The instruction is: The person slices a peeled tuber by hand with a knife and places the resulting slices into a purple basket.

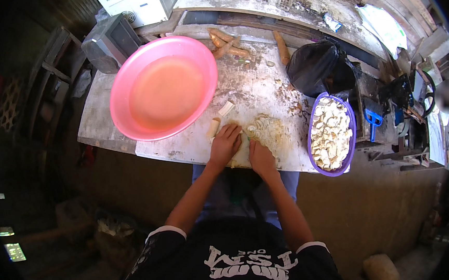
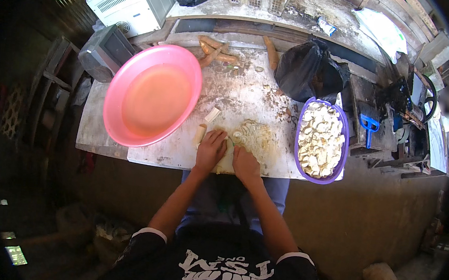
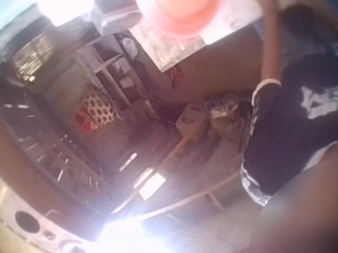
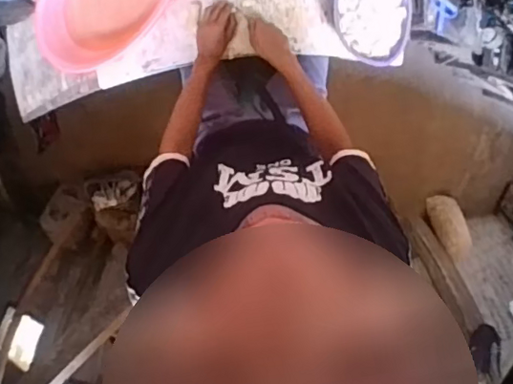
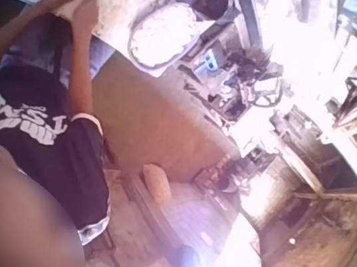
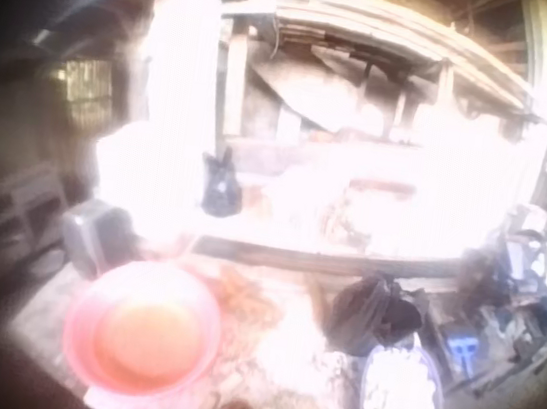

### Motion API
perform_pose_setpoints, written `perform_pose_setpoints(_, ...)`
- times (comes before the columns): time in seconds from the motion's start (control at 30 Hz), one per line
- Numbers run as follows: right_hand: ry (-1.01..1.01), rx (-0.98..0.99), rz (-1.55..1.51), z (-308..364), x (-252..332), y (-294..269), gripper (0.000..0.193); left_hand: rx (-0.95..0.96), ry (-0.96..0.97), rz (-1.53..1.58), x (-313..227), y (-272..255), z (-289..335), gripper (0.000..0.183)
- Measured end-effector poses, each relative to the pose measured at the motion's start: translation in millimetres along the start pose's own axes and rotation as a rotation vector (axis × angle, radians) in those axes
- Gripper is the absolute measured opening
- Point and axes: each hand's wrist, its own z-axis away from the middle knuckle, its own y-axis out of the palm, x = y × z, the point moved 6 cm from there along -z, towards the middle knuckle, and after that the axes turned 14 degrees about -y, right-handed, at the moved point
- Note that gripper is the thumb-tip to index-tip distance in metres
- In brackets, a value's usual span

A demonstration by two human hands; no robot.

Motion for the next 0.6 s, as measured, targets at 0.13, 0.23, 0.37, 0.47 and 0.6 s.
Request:
perform_pose_setpoints(0.13,-0.007,-0.08,-0.148,6.9,-3.0,-11.3,0.044,-0.015,0.007,-0.058,1.7,-0.9,-3.5,0.027)
perform_pose_setpoints(0.23,-0.011,-0.104,-0.158,1.8,2.9,-11.1,0.044,-0.021,-0.021,-0.001,8.6,-1.1,-3.0,0.026)
perform_pose_setpoints(0.37,-0.049,-0.114,-0.144,-7.4,15.3,-2.3,0.044,0.002,-0.057,0.06,12.2,-2.7,-3.8,0.025)
perform_pose_setpoints(0.47,-0.029,-0.115,-0.158,-9.3,20.3,-2.4,0.044,0.001,-0.051,0.067,10.2,-3.0,-4.5,0.024)
perform_pose_setpoints(0.6,-0.011,-0.081,-0.144,-11.5,19.1,0.4,0.046,-0.008,-0.039,0.059,9.1,-1.5,-3.3,0.025)
